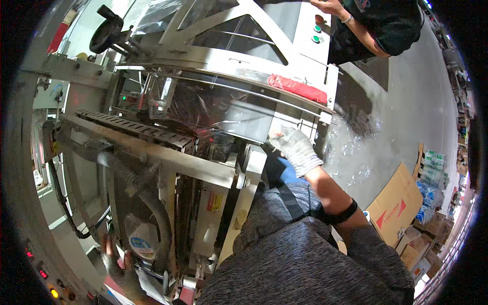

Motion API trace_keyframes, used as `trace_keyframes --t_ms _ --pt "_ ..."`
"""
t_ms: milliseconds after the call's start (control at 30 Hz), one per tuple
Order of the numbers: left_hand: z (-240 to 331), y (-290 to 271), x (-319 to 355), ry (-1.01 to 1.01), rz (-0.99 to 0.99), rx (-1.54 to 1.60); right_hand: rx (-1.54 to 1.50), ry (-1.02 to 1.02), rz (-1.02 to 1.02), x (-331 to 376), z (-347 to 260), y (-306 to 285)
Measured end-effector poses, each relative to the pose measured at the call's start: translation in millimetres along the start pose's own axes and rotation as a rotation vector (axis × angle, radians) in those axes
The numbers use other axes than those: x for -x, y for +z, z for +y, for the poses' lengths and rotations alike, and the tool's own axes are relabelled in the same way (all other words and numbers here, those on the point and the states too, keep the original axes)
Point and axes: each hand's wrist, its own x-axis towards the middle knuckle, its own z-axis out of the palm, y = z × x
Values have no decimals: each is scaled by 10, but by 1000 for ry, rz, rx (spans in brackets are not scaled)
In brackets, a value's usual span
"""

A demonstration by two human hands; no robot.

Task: Operating an industrial shrink-wrap packaging machine to wrap circular tape products.

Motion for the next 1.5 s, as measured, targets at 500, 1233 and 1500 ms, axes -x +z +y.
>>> trace_keyframes --t_ms 500,1233,1500 --pt "1493 662 409 715 -306 215 542 -333 -430 802 855 411" --pt "1513 689 525 715 -419 132 650 -49 -515 807 284 200" --pt "899 -53 341 330 373 32 695 -519 -359 719 1071 557"
